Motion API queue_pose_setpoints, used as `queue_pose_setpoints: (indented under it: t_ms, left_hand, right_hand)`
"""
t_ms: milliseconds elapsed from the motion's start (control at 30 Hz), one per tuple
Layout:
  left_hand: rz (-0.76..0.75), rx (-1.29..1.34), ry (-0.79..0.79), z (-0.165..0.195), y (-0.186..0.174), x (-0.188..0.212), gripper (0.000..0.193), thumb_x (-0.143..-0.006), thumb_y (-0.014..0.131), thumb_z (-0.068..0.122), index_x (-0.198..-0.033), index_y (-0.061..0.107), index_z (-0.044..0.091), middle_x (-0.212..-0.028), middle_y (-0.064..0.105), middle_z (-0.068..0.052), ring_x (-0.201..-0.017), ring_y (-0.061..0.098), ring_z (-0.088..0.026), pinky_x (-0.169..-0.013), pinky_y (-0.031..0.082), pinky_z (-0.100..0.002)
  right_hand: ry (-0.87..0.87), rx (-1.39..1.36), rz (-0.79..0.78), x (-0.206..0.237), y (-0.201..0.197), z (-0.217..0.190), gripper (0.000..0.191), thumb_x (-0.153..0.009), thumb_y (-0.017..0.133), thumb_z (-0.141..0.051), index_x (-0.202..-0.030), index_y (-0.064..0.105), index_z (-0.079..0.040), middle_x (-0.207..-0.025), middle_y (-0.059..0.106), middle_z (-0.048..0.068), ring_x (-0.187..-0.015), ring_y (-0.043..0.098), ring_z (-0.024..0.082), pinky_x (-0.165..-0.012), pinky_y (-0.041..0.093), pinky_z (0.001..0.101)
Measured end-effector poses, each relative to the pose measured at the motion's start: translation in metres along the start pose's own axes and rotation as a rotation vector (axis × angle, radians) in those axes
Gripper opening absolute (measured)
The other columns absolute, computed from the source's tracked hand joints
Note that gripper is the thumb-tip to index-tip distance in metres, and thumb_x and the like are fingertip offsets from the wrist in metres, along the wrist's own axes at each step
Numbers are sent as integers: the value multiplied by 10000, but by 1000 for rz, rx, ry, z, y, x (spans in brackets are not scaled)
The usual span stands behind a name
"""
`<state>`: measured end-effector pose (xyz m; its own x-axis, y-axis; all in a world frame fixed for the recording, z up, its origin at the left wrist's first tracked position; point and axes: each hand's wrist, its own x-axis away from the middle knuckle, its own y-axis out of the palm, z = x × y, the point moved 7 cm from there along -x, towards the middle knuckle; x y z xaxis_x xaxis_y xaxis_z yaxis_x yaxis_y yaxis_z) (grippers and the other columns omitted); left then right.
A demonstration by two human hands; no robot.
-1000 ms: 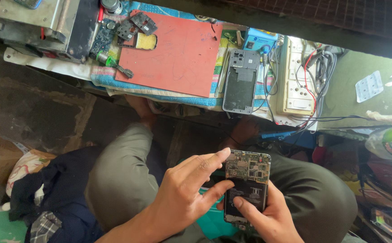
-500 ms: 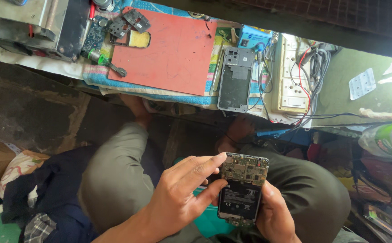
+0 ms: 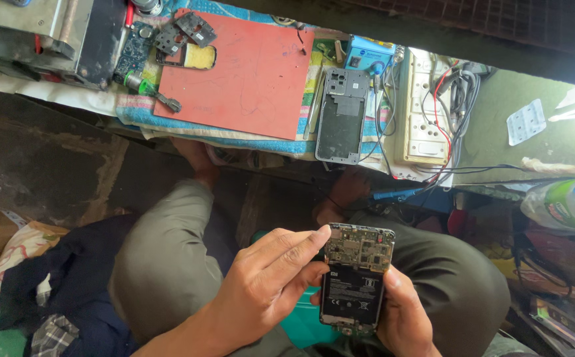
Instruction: The person holds a disassembled smartphone and repeatedly presses and adjusts the motherboard and internal connectors with both hands. The phone is turned over and examined from multiple angles while seated at a cluttered workbench.
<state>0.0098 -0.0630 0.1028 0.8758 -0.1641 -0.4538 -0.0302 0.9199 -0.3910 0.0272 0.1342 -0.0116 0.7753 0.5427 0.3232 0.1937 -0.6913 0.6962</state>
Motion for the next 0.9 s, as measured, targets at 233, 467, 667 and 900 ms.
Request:
queue_pose_setpoints:
  t_ms: [233,467,667,900]
  left_hand:
    - [10,-17,32,2,-1,1,548,-882,810,20,-1378,583,-30,-1165,706,-134,-1021,712,-294,-835,595,-374]
    - [23,2,28,1,-1,1,558,-868,831,6,-1370,590,-28,-1147,710,-128,-993,707,-278,-813,593,-361]
    - [32,-32,85,4,0,2,578,-857,822,-38,-1380,577,-43,-1160,702,-139,-985,713,-282,-813,604,-366]
    - [46,-121,143,7,-2,4,556,-841,841,2,-1342,605,-41,-1129,707,-127,-966,705,-277,-780,602,-362]
  right_hand:
    - [-13,52,11,-1,6,-3,709,-1019,436,-454,-1449,421,110,-1247,664,350,-1034,737,423,-852,631,503]
    - [-13,60,-16,-1,3,-2,761,-1020,460,-518,-1434,450,120,-1205,685,348,-1004,747,394,-829,638,475]
    - [-3,79,-11,0,2,0,824,-991,492,-562,-1433,448,132,-1207,685,333,-1014,744,384,-832,633,468]
    - [-22,198,-3,4,7,-4,863,-1003,455,-608,-1422,476,145,-1182,714,315,-994,760,359,-833,641,454]
